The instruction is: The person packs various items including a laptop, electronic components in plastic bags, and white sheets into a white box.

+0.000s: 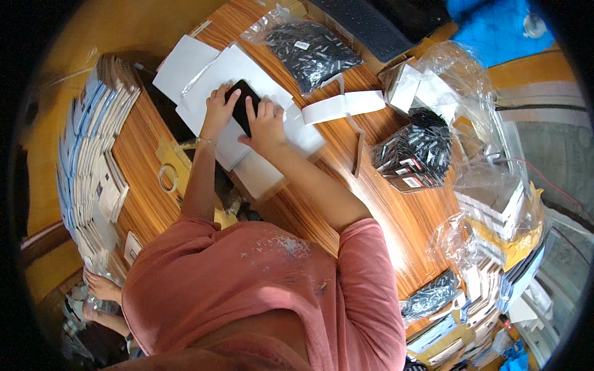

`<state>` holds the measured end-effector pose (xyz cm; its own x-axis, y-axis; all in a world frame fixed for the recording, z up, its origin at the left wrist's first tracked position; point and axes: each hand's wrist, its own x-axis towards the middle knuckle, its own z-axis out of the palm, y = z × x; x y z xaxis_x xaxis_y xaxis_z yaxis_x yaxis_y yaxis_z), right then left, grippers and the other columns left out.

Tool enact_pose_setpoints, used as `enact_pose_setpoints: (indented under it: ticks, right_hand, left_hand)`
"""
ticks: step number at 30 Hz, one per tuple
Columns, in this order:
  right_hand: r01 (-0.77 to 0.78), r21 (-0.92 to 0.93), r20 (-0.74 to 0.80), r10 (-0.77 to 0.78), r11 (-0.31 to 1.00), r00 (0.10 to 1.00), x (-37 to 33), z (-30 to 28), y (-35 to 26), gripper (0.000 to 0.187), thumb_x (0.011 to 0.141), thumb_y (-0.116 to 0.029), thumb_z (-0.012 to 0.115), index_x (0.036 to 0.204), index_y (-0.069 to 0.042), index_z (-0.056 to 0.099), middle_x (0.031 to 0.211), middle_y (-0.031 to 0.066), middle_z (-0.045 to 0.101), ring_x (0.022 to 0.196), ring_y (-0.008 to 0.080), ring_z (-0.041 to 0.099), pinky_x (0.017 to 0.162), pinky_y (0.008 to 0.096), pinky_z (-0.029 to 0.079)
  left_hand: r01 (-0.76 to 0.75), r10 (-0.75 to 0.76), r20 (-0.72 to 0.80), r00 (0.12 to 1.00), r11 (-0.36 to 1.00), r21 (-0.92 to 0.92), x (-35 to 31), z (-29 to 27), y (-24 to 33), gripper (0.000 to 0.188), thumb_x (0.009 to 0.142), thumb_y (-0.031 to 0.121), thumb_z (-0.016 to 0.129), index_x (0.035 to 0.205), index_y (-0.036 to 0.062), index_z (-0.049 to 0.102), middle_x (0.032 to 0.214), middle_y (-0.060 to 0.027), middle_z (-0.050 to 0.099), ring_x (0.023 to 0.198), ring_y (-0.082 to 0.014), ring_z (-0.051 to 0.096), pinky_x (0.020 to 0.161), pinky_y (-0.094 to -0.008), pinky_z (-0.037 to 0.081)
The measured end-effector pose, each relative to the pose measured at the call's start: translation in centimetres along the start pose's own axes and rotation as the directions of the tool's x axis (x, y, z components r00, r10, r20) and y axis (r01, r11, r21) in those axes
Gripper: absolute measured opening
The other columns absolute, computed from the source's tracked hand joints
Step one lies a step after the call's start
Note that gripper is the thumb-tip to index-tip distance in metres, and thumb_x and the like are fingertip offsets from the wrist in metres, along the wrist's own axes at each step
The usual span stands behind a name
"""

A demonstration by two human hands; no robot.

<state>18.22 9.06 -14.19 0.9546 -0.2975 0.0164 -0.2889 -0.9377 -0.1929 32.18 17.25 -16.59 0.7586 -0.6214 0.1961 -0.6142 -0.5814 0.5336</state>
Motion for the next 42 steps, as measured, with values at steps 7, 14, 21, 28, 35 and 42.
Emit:
enact_pose_setpoints:
  ticks: [7, 14, 21, 28, 35, 42]
  right_hand:
    - [-0.145, 0.409, -0.009, 0.163, 0.901, 0.987, 0.6, -2.1, 2.3, 0.101, 0.053, -0.036, 0.076, 0.134, -0.011, 0.023, 0.11, 0.0199, 0.041, 0.104, 0.0348, 0.04, 0.086, 0.0467, 0.038]
    - [-0.064, 0.458, -0.403, 0.272, 0.887, 0.874, 2.8, -11.1, 13.0, 0.091, 0.049, -0.028, 0.077, 0.128, -0.012, 0.035, 0.108, 0.0241, 0.046, 0.102, 0.0407, 0.042, 0.087, 0.0449, 0.037]
    - [-0.048, 0.163, -0.542, 0.13, 0.985, 0.831, 7.2, -12.5, 24.6, 0.088, 0.053, -0.03, 0.078, 0.13, -0.022, 0.036, 0.11, 0.0197, 0.044, 0.1, 0.0399, 0.043, 0.088, 0.0439, 0.038]
    - [0.041, 0.164, -0.566, 0.06, 0.986, 0.822, 8.1, -11.2, 27.0, 0.074, 0.063, -0.034, 0.074, 0.126, -0.013, 0.04, 0.112, 0.0183, 0.046, 0.104, 0.0349, 0.044, 0.088, 0.0422, 0.037]
    - [0.249, 0.517, -0.522, 0.071, 0.819, 0.85, -0.6, -9.5, 15.3, 0.052, 0.07, -0.015, 0.067, 0.116, -0.002, 0.047, 0.11, 0.0174, 0.048, 0.103, 0.0341, 0.044, 0.089, 0.0392, 0.035]
    - [-0.052, 0.875, -0.221, 0.493, 0.481, 0.841, -12.7, -5.7, 11.1, 0.026, 0.08, -0.01, 0.059, 0.103, 0.001, 0.053, 0.104, 0.0114, 0.052, 0.099, 0.0205, 0.05, 0.086, 0.0292, 0.039]
  left_hand:
    - [0.333, -0.224, 0.269, 0.937, 0.807, -0.487, 2.9, -1.1, 1.4, 0.048, 0.087, 0.042, 0.047, 0.111, 0.0006, 0.05, 0.101, -0.0086, 0.058, 0.104, -0.0141, 0.047, 0.085, -0.0299, 0.036]
    - [0.315, -0.209, 0.237, 0.949, 0.576, -0.754, 4.5, 1.0, 9.3, 0.056, 0.088, 0.05, 0.039, 0.124, 0.007, 0.038, 0.113, -0.0065, 0.046, 0.104, -0.0172, 0.044, 0.088, -0.0333, 0.035]
    - [0.139, -0.183, 0.051, 0.982, 0.513, -0.847, 5.2, 9.7, 10.9, 0.052, 0.083, 0.014, 0.058, 0.125, -0.0006, 0.031, 0.121, -0.0115, 0.04, 0.108, -0.0181, 0.039, 0.095, -0.0286, 0.031]
    - [0.263, -0.398, 0.217, 0.891, 0.063, -0.963, 6.5, 9.5, 13.2, 0.052, 0.079, 0.006, 0.055, 0.123, -0.0036, 0.03, 0.123, -0.0143, 0.039, 0.11, -0.0206, 0.04, 0.095, -0.0297, 0.031]
    - [0.377, -0.275, 0.406, 0.872, -0.151, -0.914, 15.6, 11.4, 7.0, 0.034, 0.081, 0.015, 0.061, 0.111, 0.0031, 0.049, 0.104, -0.0093, 0.058, 0.089, -0.0213, 0.059, 0.074, -0.0336, 0.05]
    - [0.071, -0.341, 0.057, 0.938, 0.028, -0.997, 12.7, 10.7, 10.6, 0.038, 0.078, 0.009, 0.064, 0.11, -0.0018, 0.048, 0.105, -0.0094, 0.057, 0.091, -0.0163, 0.054, 0.081, -0.0283, 0.042]
